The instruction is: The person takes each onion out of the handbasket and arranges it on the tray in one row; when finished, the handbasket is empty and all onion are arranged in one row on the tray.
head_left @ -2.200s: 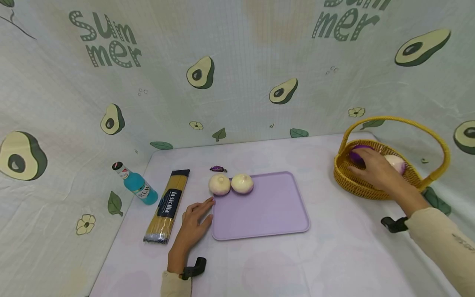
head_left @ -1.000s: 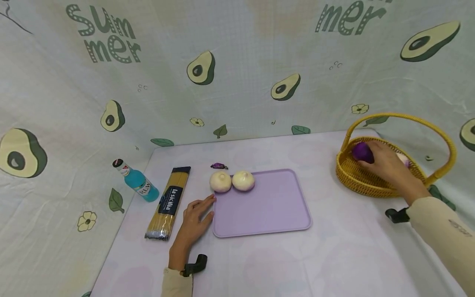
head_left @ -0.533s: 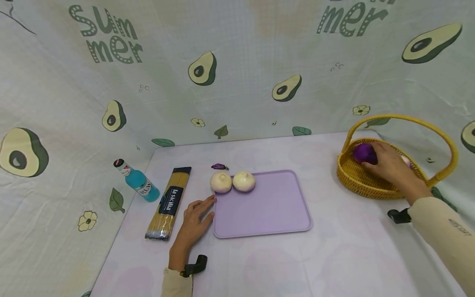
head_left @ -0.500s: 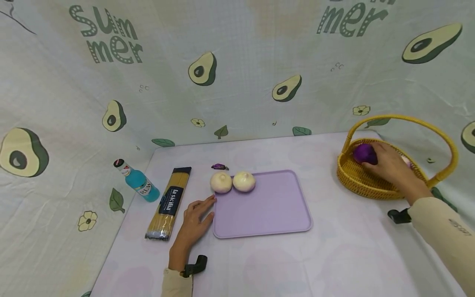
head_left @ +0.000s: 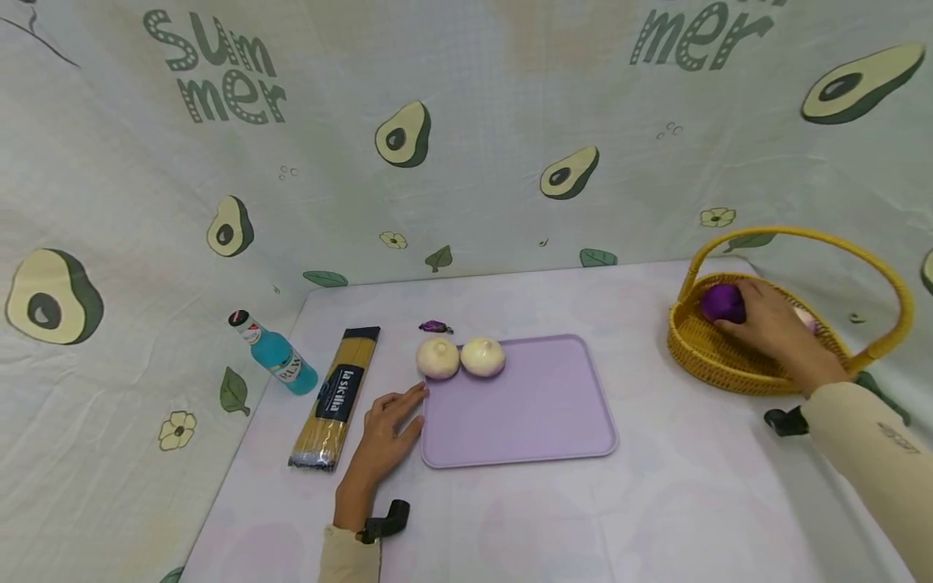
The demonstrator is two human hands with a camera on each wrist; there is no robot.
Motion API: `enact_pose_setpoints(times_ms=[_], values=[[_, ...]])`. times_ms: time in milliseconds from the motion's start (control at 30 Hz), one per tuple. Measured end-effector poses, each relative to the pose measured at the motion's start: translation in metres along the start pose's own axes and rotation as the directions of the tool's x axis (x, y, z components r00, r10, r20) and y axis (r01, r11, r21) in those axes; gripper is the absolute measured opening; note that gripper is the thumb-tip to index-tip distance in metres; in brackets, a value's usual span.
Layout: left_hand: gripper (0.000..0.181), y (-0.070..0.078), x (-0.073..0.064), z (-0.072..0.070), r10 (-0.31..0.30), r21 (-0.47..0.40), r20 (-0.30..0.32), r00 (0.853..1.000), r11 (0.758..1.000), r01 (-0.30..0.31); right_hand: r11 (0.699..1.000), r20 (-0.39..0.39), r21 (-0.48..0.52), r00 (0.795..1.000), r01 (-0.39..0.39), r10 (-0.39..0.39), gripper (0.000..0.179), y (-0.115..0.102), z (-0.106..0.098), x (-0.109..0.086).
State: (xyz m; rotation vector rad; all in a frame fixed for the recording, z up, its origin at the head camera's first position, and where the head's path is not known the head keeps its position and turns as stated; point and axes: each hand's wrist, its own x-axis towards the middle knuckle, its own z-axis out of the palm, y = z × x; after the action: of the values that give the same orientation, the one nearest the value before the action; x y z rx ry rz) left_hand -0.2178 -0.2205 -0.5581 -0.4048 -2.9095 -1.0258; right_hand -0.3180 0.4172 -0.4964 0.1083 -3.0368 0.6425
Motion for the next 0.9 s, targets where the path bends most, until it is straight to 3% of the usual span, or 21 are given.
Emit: enact_pose_setpoints(times_ms=[700,900], values=[[0.046,0.0,0.001,0.001,0.005,0.001,-0.003,1.0,1.0,-0.005,0.997,-0.016,-0.026,0.997,0.073,-0.073,0.079,-0.001,0.002,0.012],[0.046,-0.001,0.001,0.001,0.008,0.007,-0.001,1.0,1.0,-0.008,0.998,0.005,-0.019,0.999,0.052,-0.052,0.08,-0.007,0.001,0.009]])
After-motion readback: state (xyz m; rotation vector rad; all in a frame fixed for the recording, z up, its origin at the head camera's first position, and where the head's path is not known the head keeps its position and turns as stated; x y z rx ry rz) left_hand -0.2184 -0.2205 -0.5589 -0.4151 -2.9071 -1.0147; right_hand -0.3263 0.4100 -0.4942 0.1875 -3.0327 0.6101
